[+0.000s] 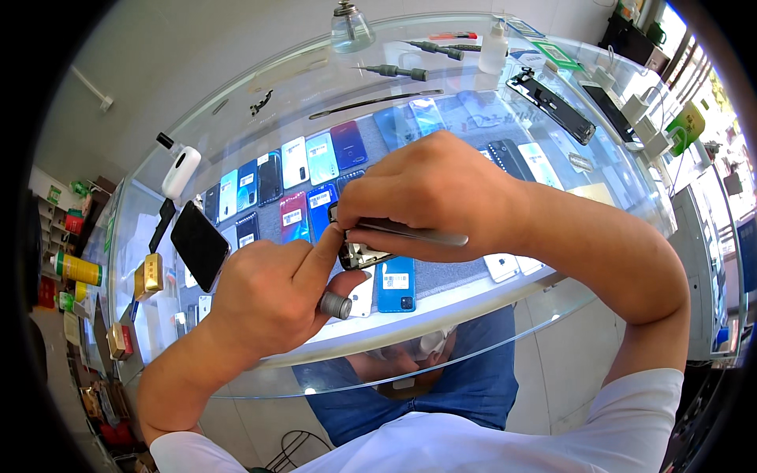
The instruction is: The person uses tweezers and a small tool to manipulate internal parts of a disassembled smartphone on a glass counter. They position small metal and plastic components inside the phone casing and press down on parts using the tools.
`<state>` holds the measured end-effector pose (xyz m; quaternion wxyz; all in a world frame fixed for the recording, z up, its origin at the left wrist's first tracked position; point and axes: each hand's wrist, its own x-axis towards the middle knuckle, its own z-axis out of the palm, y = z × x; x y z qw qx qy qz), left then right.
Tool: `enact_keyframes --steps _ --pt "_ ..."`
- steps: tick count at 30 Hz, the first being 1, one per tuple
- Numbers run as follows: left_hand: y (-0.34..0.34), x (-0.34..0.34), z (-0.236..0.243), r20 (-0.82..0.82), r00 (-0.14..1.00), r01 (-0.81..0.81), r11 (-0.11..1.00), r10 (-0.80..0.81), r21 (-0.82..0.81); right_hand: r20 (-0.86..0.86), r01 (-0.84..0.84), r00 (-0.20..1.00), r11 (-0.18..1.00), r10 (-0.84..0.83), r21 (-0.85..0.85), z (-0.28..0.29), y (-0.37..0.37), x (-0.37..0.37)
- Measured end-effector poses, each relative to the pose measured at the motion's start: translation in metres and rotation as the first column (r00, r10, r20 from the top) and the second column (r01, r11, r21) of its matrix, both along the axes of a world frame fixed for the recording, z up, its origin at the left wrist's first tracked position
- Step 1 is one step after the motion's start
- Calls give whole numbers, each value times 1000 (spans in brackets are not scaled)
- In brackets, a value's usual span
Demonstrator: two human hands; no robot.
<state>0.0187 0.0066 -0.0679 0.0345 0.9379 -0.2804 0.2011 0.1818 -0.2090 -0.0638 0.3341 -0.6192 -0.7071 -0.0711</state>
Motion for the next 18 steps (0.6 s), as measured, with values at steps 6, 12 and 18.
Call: enact_keyframes --steps 6,12,18 --pt "-1 -2 0 5 1000 -6 999 6 46 -5 -21 1000 1000 21 -5 2 2 1" --pt "-1 -2 1 3 1000 -12 998 12 54 15 -11 1000 998 10 62 -3 5 1" --pt "0 -3 0 0 1000 -20 998 20 52 86 -7 996 995 -2 104 -5 6 -1"
